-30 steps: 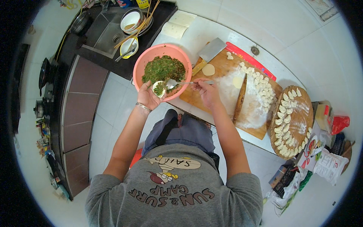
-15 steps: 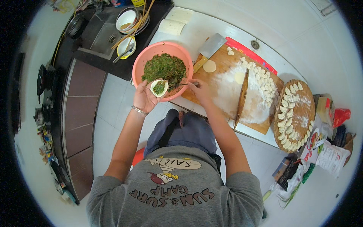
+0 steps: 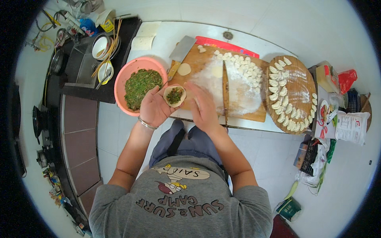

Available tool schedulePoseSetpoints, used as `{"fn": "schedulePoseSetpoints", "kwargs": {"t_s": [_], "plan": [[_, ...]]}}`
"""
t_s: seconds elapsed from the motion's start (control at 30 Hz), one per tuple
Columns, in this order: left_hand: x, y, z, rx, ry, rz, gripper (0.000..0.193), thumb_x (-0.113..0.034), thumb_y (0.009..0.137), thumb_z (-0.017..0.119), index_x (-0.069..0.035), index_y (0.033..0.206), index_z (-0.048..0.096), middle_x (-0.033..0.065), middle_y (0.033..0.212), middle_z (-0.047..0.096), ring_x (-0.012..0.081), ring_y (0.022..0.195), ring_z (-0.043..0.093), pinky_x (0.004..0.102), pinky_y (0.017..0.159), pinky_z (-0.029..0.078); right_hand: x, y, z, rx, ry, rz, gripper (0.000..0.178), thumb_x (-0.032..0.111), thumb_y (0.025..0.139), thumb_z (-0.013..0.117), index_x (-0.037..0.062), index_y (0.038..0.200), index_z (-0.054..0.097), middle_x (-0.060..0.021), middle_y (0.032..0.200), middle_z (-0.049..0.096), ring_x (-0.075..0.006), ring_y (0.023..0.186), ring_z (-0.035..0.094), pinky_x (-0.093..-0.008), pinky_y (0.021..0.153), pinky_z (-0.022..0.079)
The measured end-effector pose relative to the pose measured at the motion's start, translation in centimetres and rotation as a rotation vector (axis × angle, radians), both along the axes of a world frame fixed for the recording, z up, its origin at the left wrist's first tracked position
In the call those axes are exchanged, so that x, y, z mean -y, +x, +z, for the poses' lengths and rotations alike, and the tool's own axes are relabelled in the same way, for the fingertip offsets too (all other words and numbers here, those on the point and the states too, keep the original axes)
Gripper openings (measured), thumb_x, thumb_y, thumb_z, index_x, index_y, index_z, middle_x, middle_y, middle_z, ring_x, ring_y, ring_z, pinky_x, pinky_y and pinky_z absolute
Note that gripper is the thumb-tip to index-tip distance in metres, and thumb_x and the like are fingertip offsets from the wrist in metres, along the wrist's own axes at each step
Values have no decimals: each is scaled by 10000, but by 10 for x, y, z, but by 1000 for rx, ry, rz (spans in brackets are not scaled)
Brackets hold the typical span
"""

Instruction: The person prepares dumplings by scooping a green vegetable filling onto circular dough wrappers and folding them into crescent shapes. The finished dumplings are placed in neat rows on a large wooden tray. The person uses a spoon to transfer the filling and their hands to seal the dough.

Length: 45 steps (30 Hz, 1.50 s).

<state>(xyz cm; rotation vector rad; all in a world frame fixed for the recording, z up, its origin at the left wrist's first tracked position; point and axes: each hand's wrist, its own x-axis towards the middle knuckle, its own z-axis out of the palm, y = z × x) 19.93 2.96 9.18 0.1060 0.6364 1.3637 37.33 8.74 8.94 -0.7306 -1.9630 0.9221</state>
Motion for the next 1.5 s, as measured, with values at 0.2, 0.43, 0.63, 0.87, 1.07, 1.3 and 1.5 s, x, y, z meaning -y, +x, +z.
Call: {"fn": "schedulePoseSetpoints", "kwargs": {"t_s": [0.2, 0.43, 0.63, 0.87, 1.07, 1.3, 1.5], "plan": [[-31, 100, 15, 84, 54, -62, 576, -404, 969, 279, 57, 1298, 384, 180, 1294, 488, 289, 1189, 493, 441, 997, 406, -19, 94, 5, 36, 80, -3, 456, 25, 840, 478, -13, 1293, 452, -159, 1237, 563, -319, 1180, 494, -419, 1036, 308], [-58, 205, 25, 77, 41, -51, 587, -412, 958, 297, 56, 1303, 379, 182, 1301, 481, 290, 1185, 495, 432, 1008, 391, -42, 199, 21, 277, 351, 38, 466, 106, 847, 538, 7, 1295, 457, -124, 1245, 556, -305, 1186, 487, -493, 1034, 296], [-69, 242, 30, 78, 9, -94, 610, -418, 952, 299, 74, 1308, 359, 206, 1300, 471, 310, 1204, 479, 456, 1038, 364, -60, 252, 24, 161, -15, 126, 453, 111, 872, 516, 25, 1311, 444, -114, 1243, 560, -305, 1155, 512, -409, 1007, 349], [-78, 246, 44, 42, 38, -188, 610, -419, 948, 305, 76, 1299, 367, 211, 1299, 470, 307, 1210, 475, 465, 1058, 345, -64, 260, 47, 27, -49, 57, 406, 87, 867, 517, 22, 1267, 491, -128, 1194, 588, -315, 1149, 517, -386, 983, 374], [-83, 236, 47, 62, 71, -272, 610, -426, 953, 283, 66, 1302, 371, 192, 1294, 483, 285, 1204, 484, 464, 1046, 354, -67, 250, 52, 253, 317, 86, 400, 75, 845, 521, 30, 1242, 522, -115, 1199, 586, -321, 1191, 496, -474, 1032, 321], [-81, 232, 52, 37, 78, -309, 616, -421, 964, 251, 68, 1325, 349, 183, 1302, 481, 284, 1197, 492, 440, 1041, 367, -65, 252, 61, 158, 206, 65, 392, 87, 853, 511, 52, 1243, 527, -98, 1198, 590, -307, 1200, 493, -485, 1050, 294], [-78, 231, 61, 17, 67, -320, 616, -419, 966, 245, 74, 1317, 358, 183, 1296, 488, 283, 1191, 499, 432, 1035, 373, -64, 245, 63, 342, 358, 78, 386, 142, 853, 551, 64, 1230, 541, -89, 1215, 579, -293, 1216, 478, -490, 1053, 295]]}}
